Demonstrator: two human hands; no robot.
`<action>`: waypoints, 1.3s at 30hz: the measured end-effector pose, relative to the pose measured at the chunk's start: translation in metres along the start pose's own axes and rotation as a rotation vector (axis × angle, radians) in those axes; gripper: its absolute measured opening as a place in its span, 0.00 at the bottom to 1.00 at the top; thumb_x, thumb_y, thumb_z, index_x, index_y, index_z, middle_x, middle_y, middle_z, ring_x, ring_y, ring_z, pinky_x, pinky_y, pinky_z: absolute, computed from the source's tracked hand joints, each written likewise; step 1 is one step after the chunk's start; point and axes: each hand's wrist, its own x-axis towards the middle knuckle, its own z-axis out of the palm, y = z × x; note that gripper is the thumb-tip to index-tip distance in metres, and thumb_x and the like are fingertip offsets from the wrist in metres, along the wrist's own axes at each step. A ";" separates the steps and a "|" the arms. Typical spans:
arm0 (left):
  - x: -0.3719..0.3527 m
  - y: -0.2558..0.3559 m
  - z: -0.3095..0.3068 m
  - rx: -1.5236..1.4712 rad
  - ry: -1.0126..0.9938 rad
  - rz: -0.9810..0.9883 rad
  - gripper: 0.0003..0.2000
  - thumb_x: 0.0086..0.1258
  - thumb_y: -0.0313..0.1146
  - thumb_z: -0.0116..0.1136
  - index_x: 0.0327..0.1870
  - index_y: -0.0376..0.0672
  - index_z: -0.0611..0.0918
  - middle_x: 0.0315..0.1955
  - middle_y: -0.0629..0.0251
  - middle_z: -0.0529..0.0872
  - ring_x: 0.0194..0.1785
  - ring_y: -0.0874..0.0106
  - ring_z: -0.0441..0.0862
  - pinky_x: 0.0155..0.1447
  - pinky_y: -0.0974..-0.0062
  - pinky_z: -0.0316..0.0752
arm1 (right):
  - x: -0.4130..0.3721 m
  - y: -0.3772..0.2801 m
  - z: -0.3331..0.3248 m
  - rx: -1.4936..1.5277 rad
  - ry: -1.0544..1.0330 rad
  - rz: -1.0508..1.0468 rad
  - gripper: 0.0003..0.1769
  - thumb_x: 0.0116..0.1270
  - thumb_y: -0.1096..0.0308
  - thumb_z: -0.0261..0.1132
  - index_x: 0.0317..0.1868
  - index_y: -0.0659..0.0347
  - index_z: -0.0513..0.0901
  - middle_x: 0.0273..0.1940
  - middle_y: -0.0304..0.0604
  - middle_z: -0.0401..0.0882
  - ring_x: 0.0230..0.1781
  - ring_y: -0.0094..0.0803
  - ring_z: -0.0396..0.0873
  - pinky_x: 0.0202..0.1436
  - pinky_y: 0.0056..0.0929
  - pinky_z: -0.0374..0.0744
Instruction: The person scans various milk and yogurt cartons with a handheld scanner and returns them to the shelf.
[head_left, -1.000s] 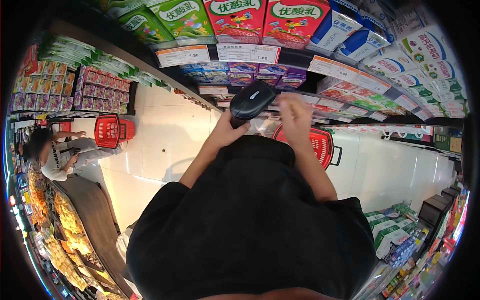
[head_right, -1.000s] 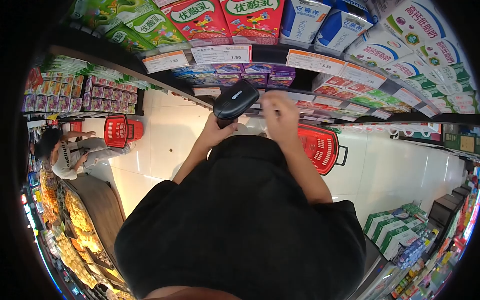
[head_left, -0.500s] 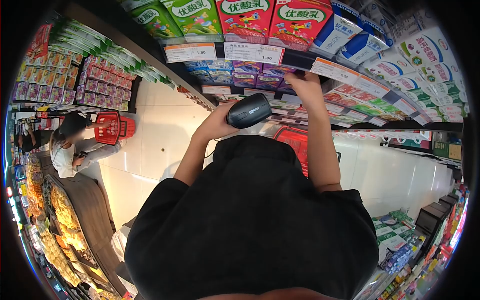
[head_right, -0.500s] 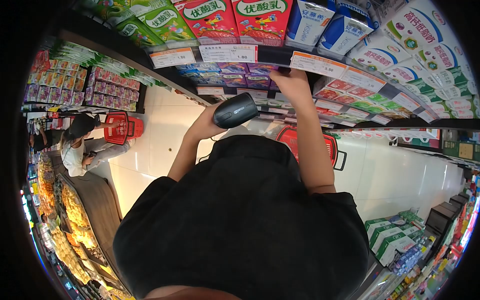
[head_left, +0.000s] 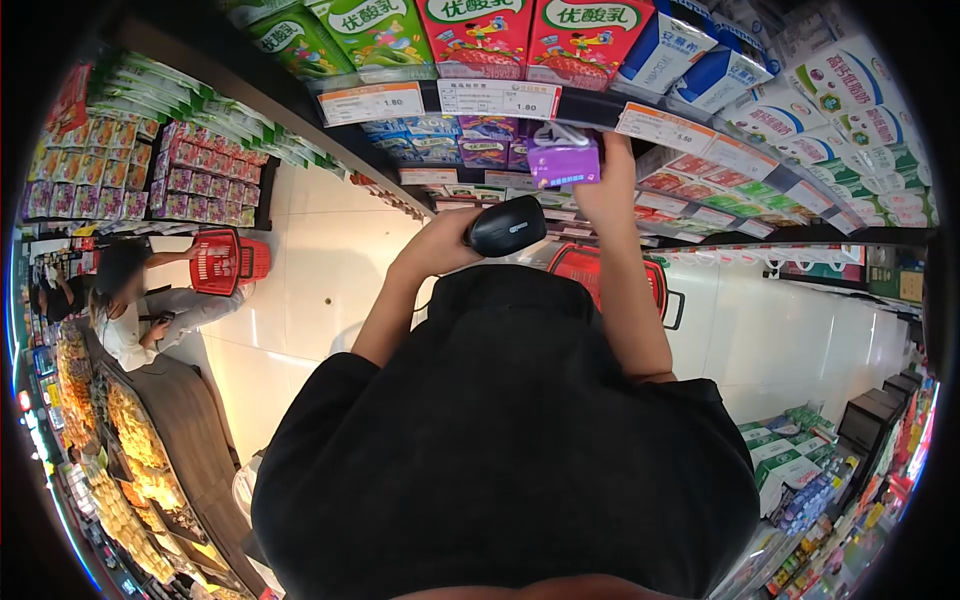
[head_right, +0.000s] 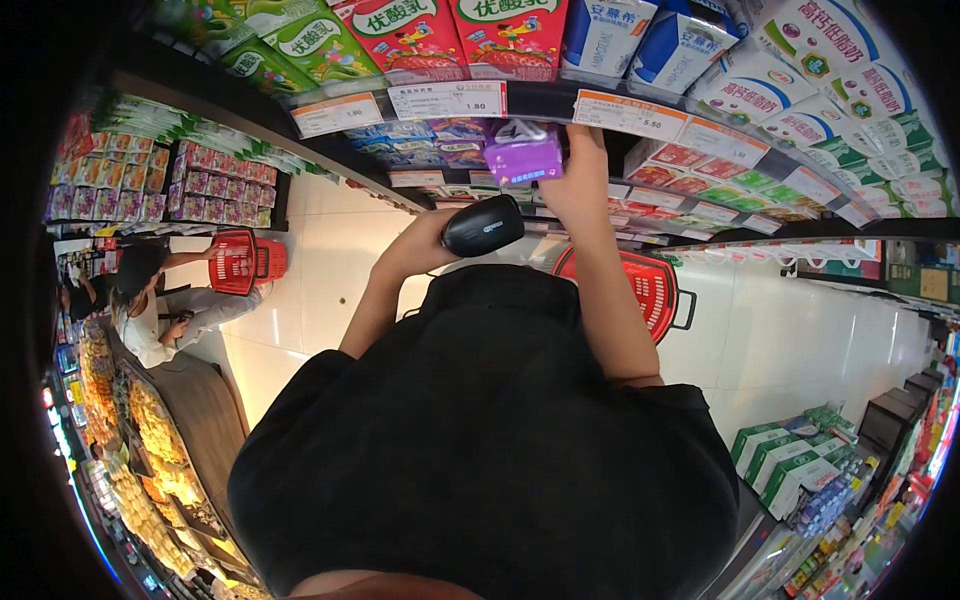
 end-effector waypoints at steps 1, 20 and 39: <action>-0.001 -0.003 0.001 -0.002 -0.040 -0.028 0.24 0.50 0.27 0.67 0.52 0.37 0.79 0.41 0.52 0.85 0.44 0.60 0.84 0.50 0.71 0.75 | -0.002 -0.001 -0.004 -0.004 0.000 0.007 0.32 0.50 0.79 0.68 0.59 0.60 0.72 0.51 0.49 0.77 0.48 0.34 0.78 0.51 0.27 0.74; -0.013 -0.012 0.007 -0.611 -0.104 -0.341 0.32 0.56 0.22 0.66 0.64 0.37 0.67 0.28 0.68 0.79 0.25 0.80 0.75 0.27 0.81 0.70 | -0.108 0.009 -0.038 1.794 0.040 0.934 0.35 0.62 0.47 0.62 0.66 0.52 0.67 0.62 0.56 0.69 0.62 0.58 0.68 0.62 0.59 0.70; -0.009 0.017 0.027 -0.476 -0.083 -0.175 0.28 0.53 0.24 0.68 0.59 0.34 0.74 0.47 0.64 0.83 0.50 0.77 0.77 0.57 0.76 0.70 | -0.091 -0.001 -0.023 0.892 0.434 0.753 0.32 0.56 0.80 0.69 0.58 0.61 0.63 0.47 0.41 0.73 0.46 0.26 0.75 0.53 0.27 0.76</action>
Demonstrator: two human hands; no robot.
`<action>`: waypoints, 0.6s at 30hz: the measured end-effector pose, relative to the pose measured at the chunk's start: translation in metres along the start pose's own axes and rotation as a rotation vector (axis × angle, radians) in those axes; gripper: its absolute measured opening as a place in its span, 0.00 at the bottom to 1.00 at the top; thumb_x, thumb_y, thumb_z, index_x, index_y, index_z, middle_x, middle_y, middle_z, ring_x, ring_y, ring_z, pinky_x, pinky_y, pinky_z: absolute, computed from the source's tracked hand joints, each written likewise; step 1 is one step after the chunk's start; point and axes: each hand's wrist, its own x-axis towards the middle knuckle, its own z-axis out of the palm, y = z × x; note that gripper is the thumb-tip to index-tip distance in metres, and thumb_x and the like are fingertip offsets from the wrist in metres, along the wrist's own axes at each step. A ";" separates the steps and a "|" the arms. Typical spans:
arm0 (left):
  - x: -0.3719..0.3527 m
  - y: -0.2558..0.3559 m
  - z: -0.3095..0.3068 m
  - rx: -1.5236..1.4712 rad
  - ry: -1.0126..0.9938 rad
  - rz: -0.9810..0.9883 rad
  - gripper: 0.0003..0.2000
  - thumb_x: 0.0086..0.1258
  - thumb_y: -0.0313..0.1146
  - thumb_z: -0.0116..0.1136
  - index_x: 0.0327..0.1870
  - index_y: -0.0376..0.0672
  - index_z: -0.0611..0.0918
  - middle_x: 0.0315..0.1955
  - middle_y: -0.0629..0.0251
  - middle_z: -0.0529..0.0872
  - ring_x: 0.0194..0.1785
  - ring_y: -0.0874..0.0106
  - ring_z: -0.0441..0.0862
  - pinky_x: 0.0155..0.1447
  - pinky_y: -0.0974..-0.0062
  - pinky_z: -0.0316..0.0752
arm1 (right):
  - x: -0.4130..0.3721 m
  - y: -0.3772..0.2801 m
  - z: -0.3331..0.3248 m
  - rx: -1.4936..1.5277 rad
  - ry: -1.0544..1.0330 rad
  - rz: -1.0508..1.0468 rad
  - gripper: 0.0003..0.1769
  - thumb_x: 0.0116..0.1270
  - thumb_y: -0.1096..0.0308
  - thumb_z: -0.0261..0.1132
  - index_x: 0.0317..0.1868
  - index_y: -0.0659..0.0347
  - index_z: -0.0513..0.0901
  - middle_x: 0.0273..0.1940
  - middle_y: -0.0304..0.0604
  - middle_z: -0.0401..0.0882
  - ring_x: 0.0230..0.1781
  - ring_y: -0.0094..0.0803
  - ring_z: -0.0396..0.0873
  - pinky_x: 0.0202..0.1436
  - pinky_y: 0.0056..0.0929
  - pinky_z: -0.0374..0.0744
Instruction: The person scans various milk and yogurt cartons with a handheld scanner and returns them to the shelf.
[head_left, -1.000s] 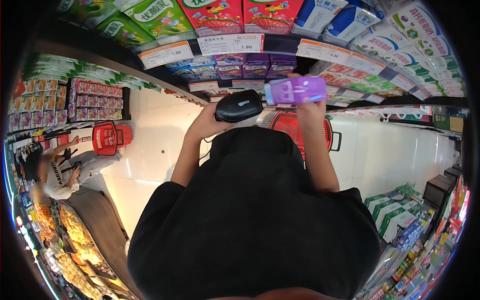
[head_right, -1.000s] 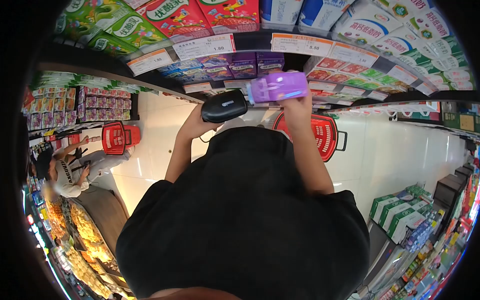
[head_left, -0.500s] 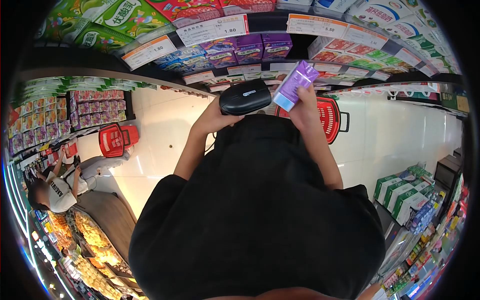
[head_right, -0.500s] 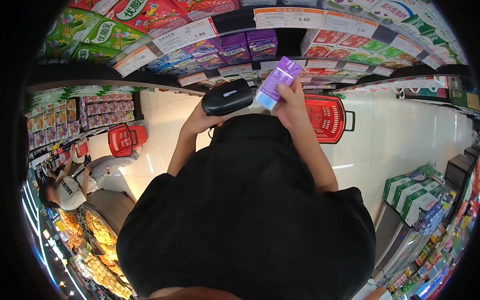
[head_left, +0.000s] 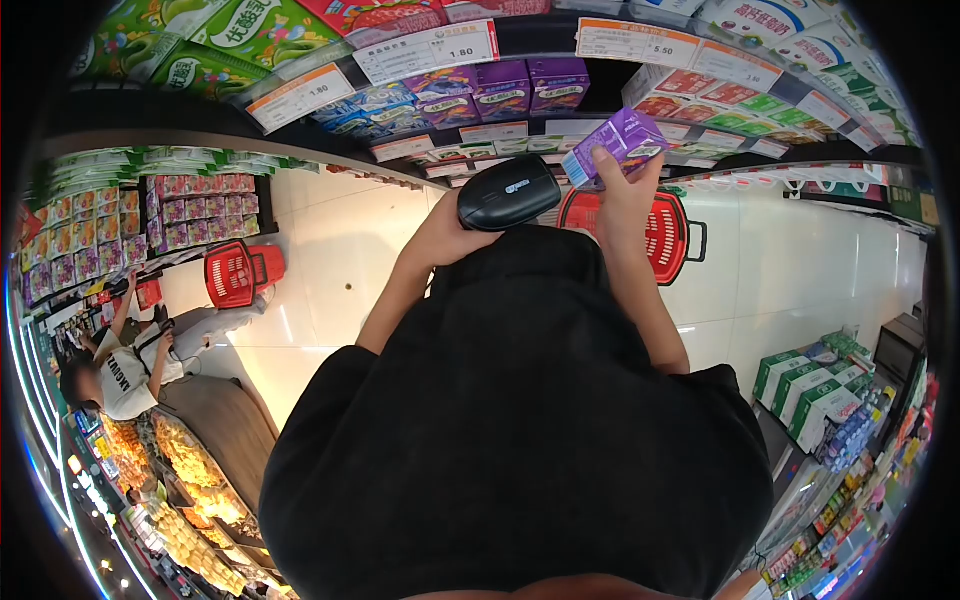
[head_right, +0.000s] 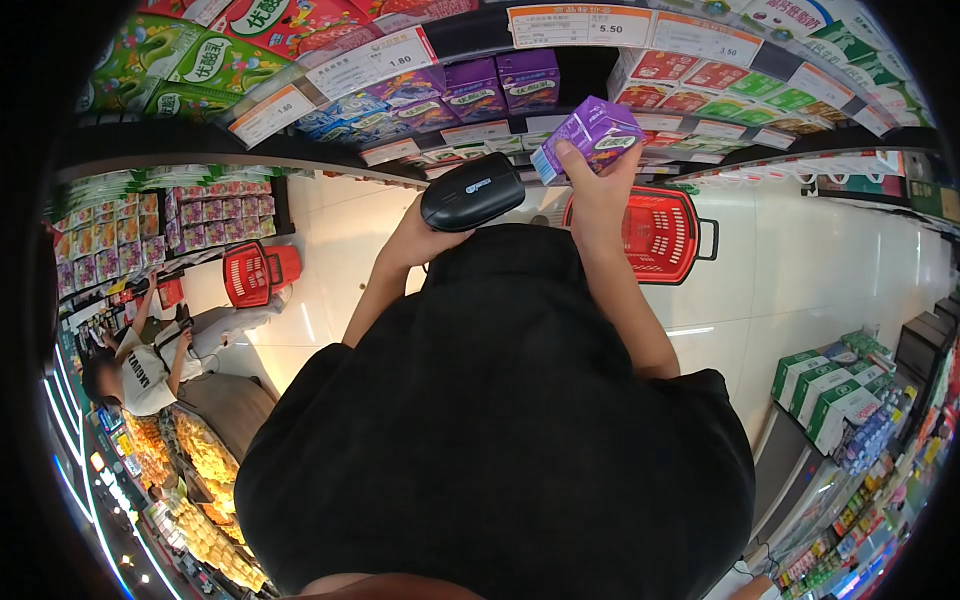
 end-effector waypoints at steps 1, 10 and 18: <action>0.000 -0.002 0.000 0.002 -0.001 -0.001 0.28 0.53 0.24 0.68 0.59 0.34 0.74 0.47 0.64 0.83 0.50 0.77 0.77 0.57 0.76 0.70 | 0.000 0.000 0.000 0.023 -0.003 0.013 0.32 0.56 0.80 0.69 0.58 0.61 0.63 0.47 0.41 0.72 0.46 0.26 0.75 0.53 0.27 0.76; 0.002 -0.006 0.002 -0.027 0.001 0.012 0.28 0.54 0.23 0.67 0.59 0.34 0.74 0.47 0.64 0.83 0.50 0.77 0.77 0.57 0.76 0.70 | 0.000 0.005 -0.004 -0.075 -0.009 -0.103 0.38 0.52 0.79 0.71 0.60 0.59 0.60 0.52 0.45 0.70 0.51 0.31 0.73 0.54 0.31 0.76; 0.002 -0.006 -0.001 0.020 -0.080 -0.054 0.26 0.54 0.24 0.66 0.57 0.34 0.75 0.47 0.64 0.83 0.50 0.78 0.77 0.57 0.77 0.71 | 0.048 0.013 0.027 -0.434 -0.267 -1.043 0.52 0.37 0.68 0.81 0.61 0.54 0.57 0.59 0.59 0.69 0.61 0.49 0.71 0.70 0.59 0.53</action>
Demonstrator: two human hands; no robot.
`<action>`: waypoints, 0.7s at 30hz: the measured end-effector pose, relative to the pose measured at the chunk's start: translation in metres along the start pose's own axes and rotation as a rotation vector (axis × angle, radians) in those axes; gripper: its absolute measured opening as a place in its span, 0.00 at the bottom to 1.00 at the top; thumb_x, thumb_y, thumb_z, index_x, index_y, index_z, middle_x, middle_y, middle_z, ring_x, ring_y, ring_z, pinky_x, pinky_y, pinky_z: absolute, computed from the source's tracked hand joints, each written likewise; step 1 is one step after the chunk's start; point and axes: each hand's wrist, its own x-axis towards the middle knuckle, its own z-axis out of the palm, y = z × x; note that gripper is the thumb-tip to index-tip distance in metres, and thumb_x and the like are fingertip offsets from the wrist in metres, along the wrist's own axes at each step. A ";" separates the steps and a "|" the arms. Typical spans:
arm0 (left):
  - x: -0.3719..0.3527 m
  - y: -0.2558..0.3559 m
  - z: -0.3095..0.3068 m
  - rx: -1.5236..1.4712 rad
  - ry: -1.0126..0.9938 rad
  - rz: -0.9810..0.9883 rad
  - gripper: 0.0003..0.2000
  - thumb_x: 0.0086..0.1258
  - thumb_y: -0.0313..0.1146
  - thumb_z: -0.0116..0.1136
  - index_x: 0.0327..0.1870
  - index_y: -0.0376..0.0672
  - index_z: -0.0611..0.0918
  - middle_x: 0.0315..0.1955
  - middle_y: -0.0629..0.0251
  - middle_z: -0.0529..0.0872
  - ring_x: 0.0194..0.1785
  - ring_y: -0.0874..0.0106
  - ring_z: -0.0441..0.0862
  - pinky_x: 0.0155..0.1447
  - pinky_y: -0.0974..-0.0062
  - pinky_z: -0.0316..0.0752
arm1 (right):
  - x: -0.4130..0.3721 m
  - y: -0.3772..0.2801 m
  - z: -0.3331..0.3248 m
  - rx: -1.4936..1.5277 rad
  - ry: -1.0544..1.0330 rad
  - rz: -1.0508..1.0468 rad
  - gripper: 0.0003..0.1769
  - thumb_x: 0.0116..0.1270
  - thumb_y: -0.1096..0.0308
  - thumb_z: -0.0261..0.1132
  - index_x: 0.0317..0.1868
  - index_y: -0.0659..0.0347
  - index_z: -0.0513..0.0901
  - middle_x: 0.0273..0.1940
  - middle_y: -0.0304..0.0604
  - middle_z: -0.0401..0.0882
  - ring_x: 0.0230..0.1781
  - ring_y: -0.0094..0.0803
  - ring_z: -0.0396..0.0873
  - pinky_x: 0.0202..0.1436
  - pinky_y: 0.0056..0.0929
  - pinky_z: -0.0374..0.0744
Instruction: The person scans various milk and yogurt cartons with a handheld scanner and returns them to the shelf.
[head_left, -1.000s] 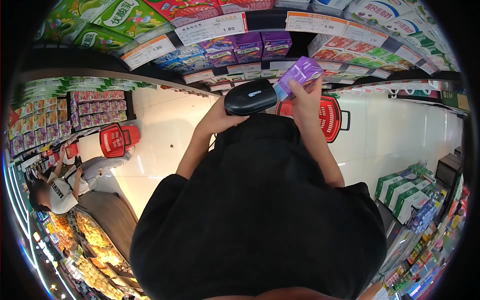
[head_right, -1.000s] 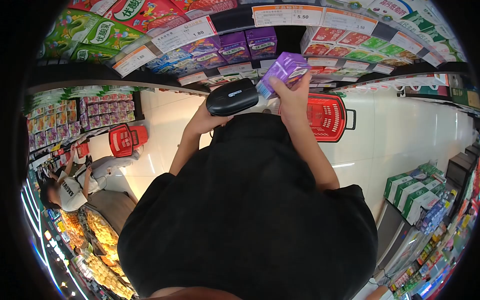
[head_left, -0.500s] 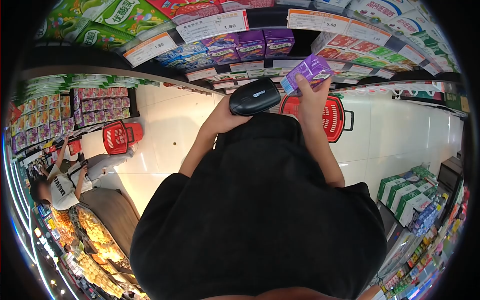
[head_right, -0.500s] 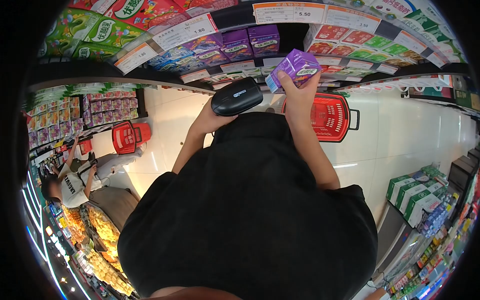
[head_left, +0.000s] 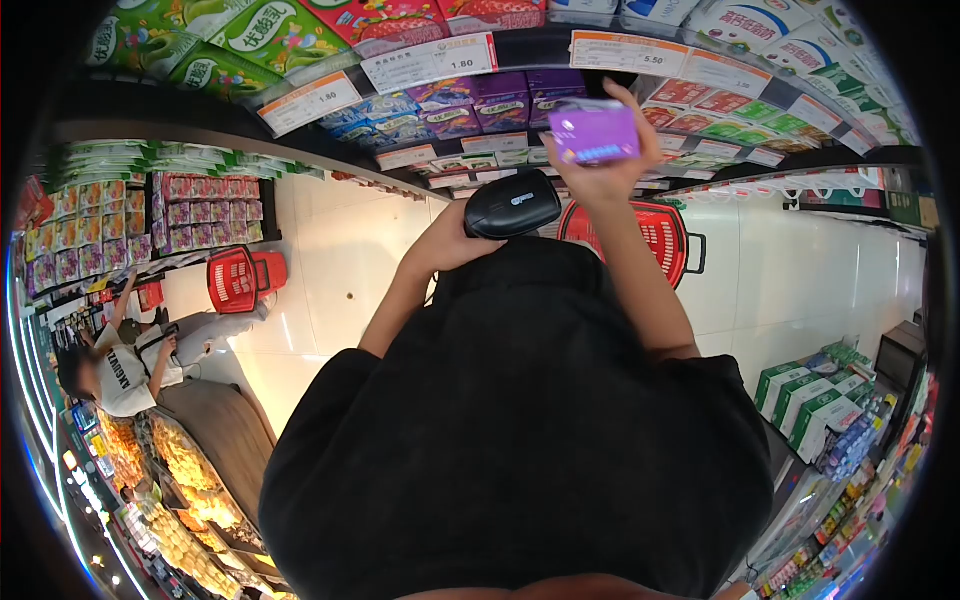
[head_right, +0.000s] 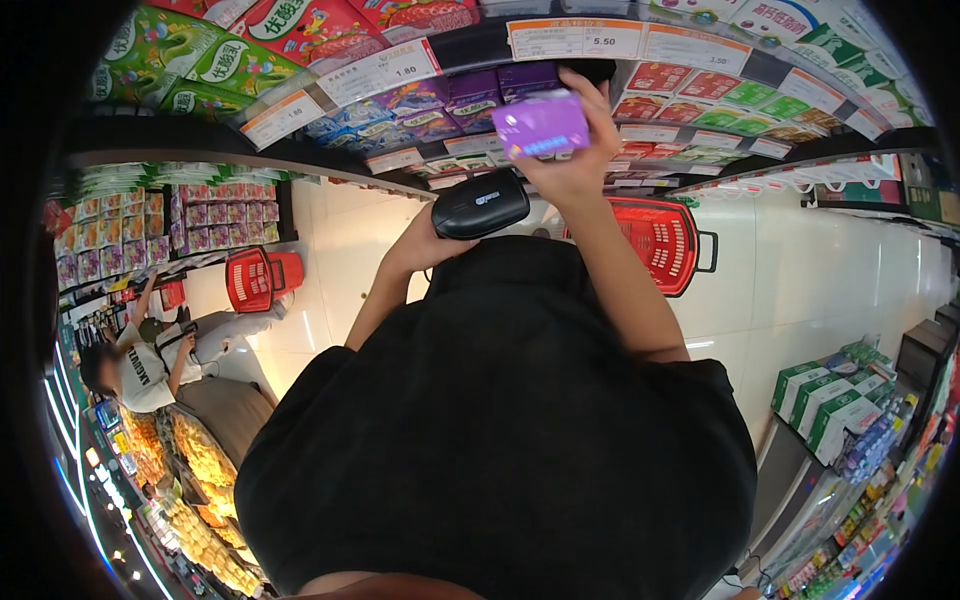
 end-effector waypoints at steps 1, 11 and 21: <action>0.000 0.003 0.001 0.008 -0.004 0.008 0.26 0.54 0.24 0.66 0.57 0.34 0.75 0.47 0.64 0.83 0.50 0.78 0.77 0.57 0.77 0.71 | 0.012 0.000 -0.001 -0.143 -0.118 -0.077 0.50 0.41 0.74 0.80 0.58 0.57 0.53 0.60 0.64 0.63 0.58 0.48 0.70 0.59 0.43 0.74; -0.011 0.025 0.004 0.077 -0.064 -0.048 0.26 0.54 0.24 0.66 0.56 0.32 0.75 0.46 0.62 0.83 0.50 0.77 0.78 0.57 0.77 0.71 | 0.018 0.006 0.016 -0.343 -0.146 -0.193 0.50 0.41 0.77 0.79 0.59 0.59 0.53 0.51 0.56 0.67 0.55 0.49 0.71 0.59 0.45 0.70; -0.009 0.011 -0.001 0.112 -0.060 -0.008 0.25 0.54 0.25 0.66 0.55 0.32 0.75 0.47 0.61 0.84 0.50 0.75 0.78 0.57 0.76 0.72 | 0.020 -0.005 0.026 0.121 0.269 0.494 0.45 0.49 0.81 0.74 0.60 0.62 0.52 0.55 0.52 0.64 0.55 0.35 0.71 0.60 0.33 0.72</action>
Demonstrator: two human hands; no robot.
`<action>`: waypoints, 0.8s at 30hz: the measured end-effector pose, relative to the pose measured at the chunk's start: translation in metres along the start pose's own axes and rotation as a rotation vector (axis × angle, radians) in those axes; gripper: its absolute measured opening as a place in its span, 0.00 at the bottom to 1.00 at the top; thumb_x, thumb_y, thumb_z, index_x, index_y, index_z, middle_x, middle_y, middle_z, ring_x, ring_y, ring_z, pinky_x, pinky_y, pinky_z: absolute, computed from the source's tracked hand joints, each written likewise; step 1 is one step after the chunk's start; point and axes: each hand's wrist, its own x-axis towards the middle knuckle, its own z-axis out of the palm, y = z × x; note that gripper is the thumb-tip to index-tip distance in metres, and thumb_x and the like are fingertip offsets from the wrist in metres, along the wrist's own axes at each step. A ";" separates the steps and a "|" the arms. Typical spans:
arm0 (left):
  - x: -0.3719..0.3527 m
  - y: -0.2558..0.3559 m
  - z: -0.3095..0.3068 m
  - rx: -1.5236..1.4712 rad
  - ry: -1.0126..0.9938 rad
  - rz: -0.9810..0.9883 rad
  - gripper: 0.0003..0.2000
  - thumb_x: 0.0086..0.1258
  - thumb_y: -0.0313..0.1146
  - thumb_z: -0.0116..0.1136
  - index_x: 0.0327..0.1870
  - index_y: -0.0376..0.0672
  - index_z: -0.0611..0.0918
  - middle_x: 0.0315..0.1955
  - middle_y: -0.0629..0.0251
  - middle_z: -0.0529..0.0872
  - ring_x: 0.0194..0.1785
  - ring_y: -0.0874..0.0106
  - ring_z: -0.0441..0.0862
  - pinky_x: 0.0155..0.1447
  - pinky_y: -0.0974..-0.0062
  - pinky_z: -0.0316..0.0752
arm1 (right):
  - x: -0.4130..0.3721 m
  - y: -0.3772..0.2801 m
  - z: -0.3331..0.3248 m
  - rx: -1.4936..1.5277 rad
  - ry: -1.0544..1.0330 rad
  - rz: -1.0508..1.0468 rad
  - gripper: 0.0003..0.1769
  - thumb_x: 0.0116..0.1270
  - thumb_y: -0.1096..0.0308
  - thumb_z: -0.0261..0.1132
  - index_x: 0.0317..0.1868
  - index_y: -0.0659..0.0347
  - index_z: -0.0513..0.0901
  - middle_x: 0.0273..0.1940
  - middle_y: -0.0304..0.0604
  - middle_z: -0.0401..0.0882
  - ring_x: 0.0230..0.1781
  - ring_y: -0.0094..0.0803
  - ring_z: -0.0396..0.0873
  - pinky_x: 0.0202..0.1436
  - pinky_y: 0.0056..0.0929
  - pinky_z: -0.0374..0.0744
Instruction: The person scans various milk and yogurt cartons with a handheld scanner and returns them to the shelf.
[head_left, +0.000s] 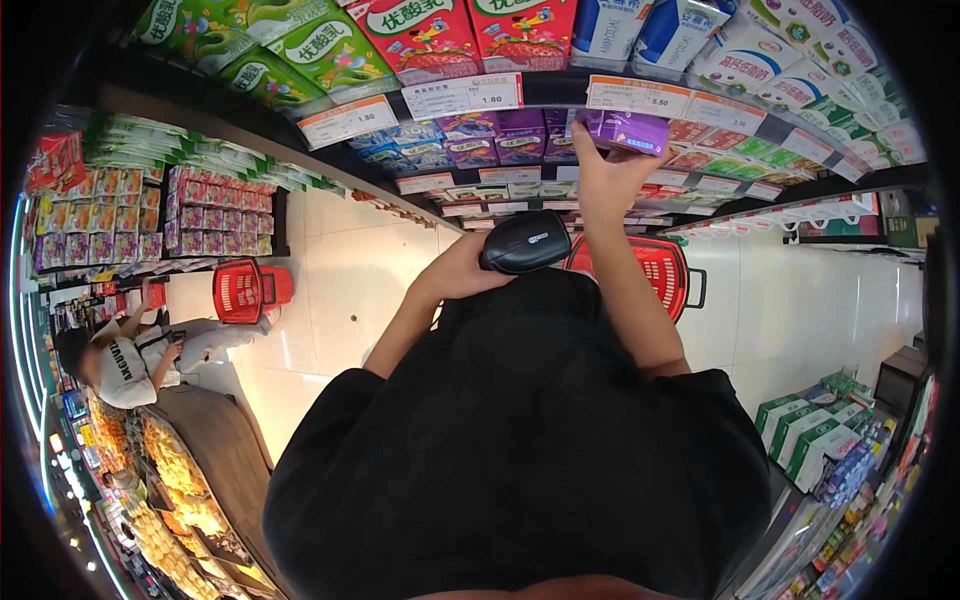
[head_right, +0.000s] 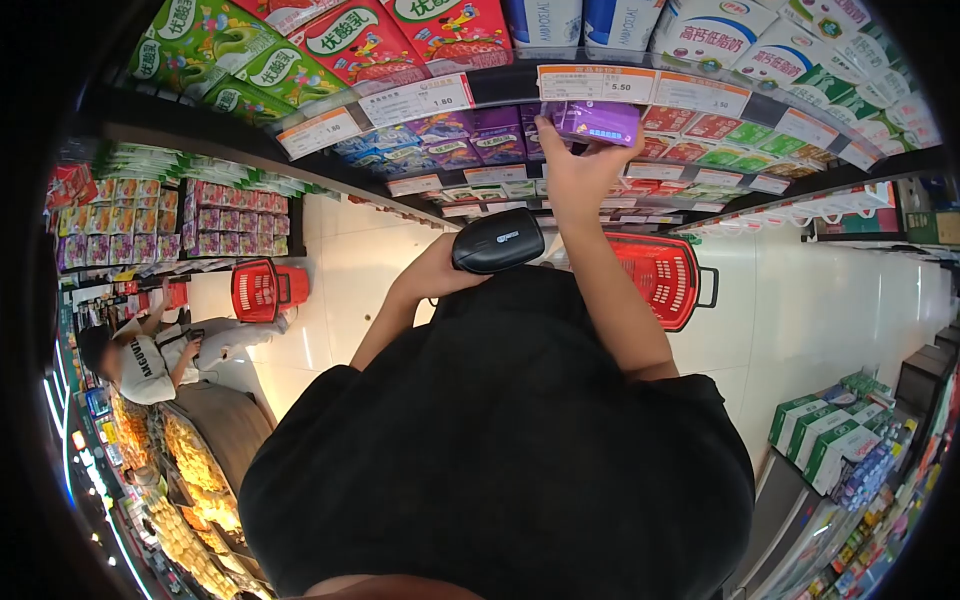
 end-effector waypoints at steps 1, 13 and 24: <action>0.002 -0.001 -0.001 0.012 -0.011 -0.004 0.24 0.54 0.25 0.66 0.55 0.32 0.76 0.47 0.60 0.84 0.50 0.75 0.78 0.57 0.76 0.72 | 0.000 -0.003 0.001 -0.056 0.022 -0.046 0.44 0.49 0.78 0.76 0.60 0.64 0.54 0.54 0.51 0.65 0.53 0.36 0.72 0.58 0.33 0.74; 0.010 0.005 0.006 0.031 -0.046 0.023 0.23 0.55 0.26 0.66 0.53 0.32 0.77 0.45 0.60 0.84 0.48 0.74 0.78 0.56 0.76 0.71 | 0.008 -0.007 0.042 -0.376 -0.315 -0.056 0.24 0.48 0.67 0.78 0.43 0.67 0.79 0.36 0.47 0.84 0.37 0.35 0.81 0.46 0.32 0.77; 0.010 -0.003 -0.001 0.056 -0.008 -0.019 0.21 0.55 0.26 0.68 0.52 0.34 0.78 0.43 0.65 0.84 0.47 0.78 0.78 0.54 0.76 0.72 | 0.019 -0.007 0.021 -0.430 -0.536 -0.109 0.18 0.59 0.62 0.69 0.45 0.64 0.79 0.43 0.56 0.81 0.41 0.52 0.79 0.45 0.40 0.76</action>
